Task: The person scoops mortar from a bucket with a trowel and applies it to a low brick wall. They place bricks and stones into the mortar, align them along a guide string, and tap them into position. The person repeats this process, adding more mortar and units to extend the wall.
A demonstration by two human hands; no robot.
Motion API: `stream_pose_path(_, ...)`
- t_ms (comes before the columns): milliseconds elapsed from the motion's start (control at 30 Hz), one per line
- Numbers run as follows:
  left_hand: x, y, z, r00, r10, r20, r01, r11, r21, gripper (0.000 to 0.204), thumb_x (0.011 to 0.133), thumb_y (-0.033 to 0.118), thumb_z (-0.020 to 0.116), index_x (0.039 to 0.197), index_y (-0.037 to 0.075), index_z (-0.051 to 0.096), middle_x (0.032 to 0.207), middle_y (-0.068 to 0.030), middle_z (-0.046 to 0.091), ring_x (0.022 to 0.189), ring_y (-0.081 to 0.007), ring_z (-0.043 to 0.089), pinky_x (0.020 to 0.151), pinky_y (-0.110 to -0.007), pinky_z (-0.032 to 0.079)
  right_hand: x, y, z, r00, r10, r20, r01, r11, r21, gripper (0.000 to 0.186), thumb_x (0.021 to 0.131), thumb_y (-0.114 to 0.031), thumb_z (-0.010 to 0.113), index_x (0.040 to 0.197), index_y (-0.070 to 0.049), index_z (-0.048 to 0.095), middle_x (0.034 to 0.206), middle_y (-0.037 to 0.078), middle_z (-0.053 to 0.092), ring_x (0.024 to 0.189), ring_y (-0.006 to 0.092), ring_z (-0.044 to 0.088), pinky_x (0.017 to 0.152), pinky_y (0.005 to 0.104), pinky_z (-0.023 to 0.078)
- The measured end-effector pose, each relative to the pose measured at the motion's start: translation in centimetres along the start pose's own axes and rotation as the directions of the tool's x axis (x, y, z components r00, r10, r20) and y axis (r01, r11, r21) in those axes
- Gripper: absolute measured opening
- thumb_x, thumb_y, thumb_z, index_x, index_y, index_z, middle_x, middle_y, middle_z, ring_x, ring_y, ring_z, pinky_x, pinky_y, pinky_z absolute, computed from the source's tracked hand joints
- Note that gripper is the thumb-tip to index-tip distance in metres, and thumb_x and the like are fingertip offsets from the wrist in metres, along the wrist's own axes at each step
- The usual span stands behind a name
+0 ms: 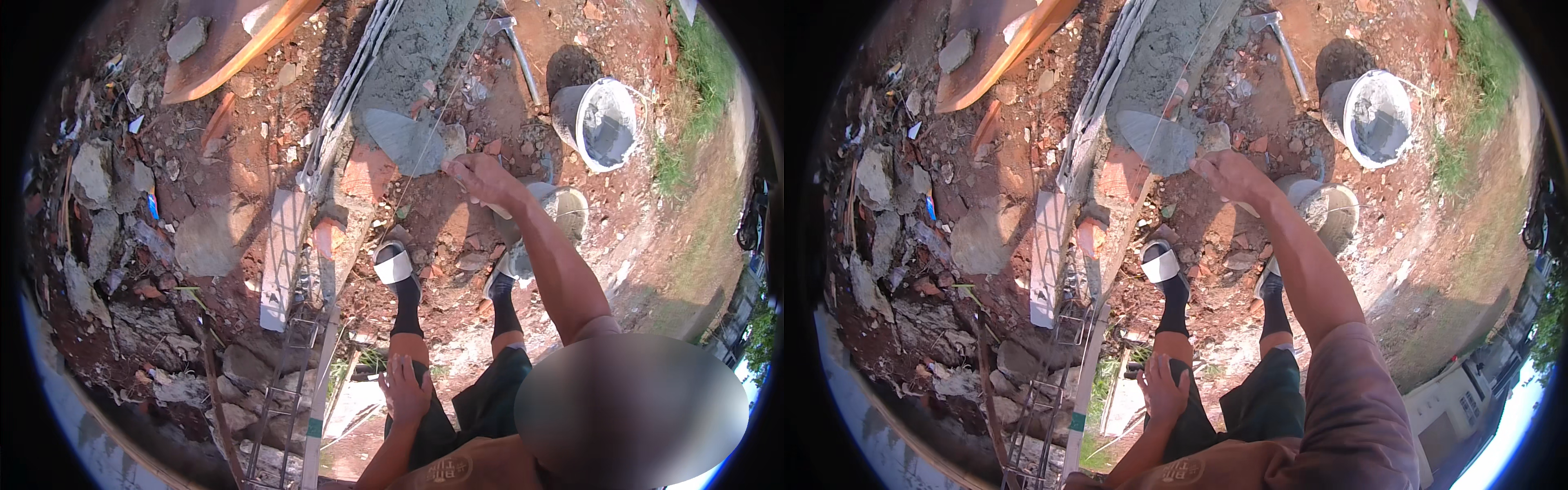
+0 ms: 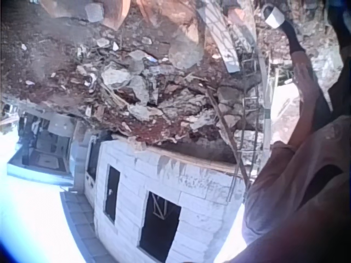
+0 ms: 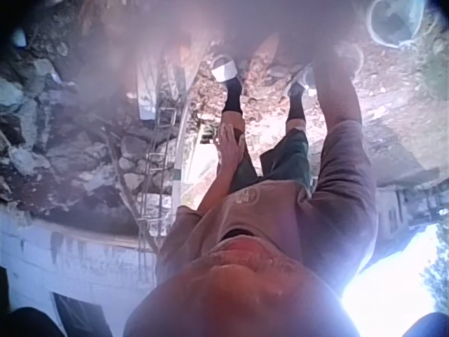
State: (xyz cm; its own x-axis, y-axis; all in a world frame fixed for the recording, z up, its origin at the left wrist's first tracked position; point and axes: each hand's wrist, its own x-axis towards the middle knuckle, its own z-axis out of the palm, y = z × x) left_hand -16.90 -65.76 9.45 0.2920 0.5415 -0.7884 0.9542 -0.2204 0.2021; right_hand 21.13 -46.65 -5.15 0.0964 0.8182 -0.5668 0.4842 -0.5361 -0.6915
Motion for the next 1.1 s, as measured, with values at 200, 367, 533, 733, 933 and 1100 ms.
stream_pose_path(200,-0.1,0.3,0.7,1.0,0.011,0.016,-0.011,1.0,0.019,0.059,0.088,0.037,0.056,0.132,0.001,0.043,0.139,-0.0222,0.041,0.131,-0.0368,0.037,0.106,-0.057,0.025,2.4,-2.0,-4.3,0.952,0.182,-0.246,-0.238,0.945,-0.223,0.053,0.096,-0.048,0.04,0.106,-0.002,0.064,0.089,0.022,0.066,0.091,0.0369,0.063,0.082,0.0456,0.047)
stream_pose_path(367,-0.4,0.1,1.2,1.0,-0.013,0.024,0.013,0.999,0.031,0.059,0.088,0.036,0.055,0.133,0.001,0.043,0.138,-0.0229,0.041,0.132,-0.0361,0.036,0.106,-0.057,0.025,4.1,-3.0,-7.1,0.955,0.256,-0.151,-0.275,0.955,-0.115,0.059,0.095,-0.051,0.038,0.112,0.0,0.063,0.096,0.027,0.065,0.095,0.0406,0.062,0.083,0.0467,0.047)
stream_pose_path(533,-0.6,-0.4,1.6,1.0,0.008,0.013,-0.008,0.999,0.032,0.059,0.088,0.037,0.055,0.133,0.0,0.043,0.14,-0.0226,0.04,0.133,-0.036,0.035,0.107,-0.057,0.023,4.2,-0.3,-4.5,0.969,0.187,-0.161,-0.182,0.982,0.044,0.06,0.094,-0.052,0.038,0.1,0.003,0.063,0.088,0.026,0.065,0.091,0.0408,0.062,0.082,0.0468,0.046)
stream_pose_path(733,-1.2,1.1,1.5,0.996,-0.026,0.08,0.025,0.999,0.021,0.059,0.089,0.038,0.055,0.133,0.0,0.043,0.14,-0.0223,0.039,0.134,-0.036,0.033,0.109,-0.056,0.02,-8.8,-0.5,-0.2,0.869,0.273,-0.413,-0.246,0.962,0.119,0.051,0.095,-0.048,0.045,0.096,0.0,0.058,0.077,0.021,0.064,0.074,0.0406,0.062,0.07,0.0451,0.048)
stream_pose_path(933,3.2,0.7,6.3,0.975,0.22,-0.025,-0.22,0.952,-0.211,0.053,0.086,0.035,0.062,0.123,-0.002,0.052,0.122,-0.0245,0.053,0.116,-0.0396,0.05,0.097,-0.051,0.037,-33.4,5.3,0.4,0.535,0.83,-0.158,-0.732,0.549,0.403,0.048,0.092,-0.045,0.051,0.093,0.003,0.056,0.075,0.024,0.062,0.074,0.0412,0.062,0.071,0.0466,0.047)
stream_pose_path(1100,20.2,16.6,6.0,0.932,0.362,-0.033,-0.337,0.829,-0.447,0.062,0.083,0.037,0.069,0.124,-0.006,0.051,0.119,-0.0262,0.055,0.114,-0.039,0.052,0.097,-0.044,0.041,-33.2,21.6,2.1,0.615,0.758,-0.216,-0.787,0.605,-0.118,0.036,0.091,-0.033,0.05,0.104,0.0,0.051,0.092,0.026,0.064,0.085,0.0443,0.062,0.078,0.0515,0.048)
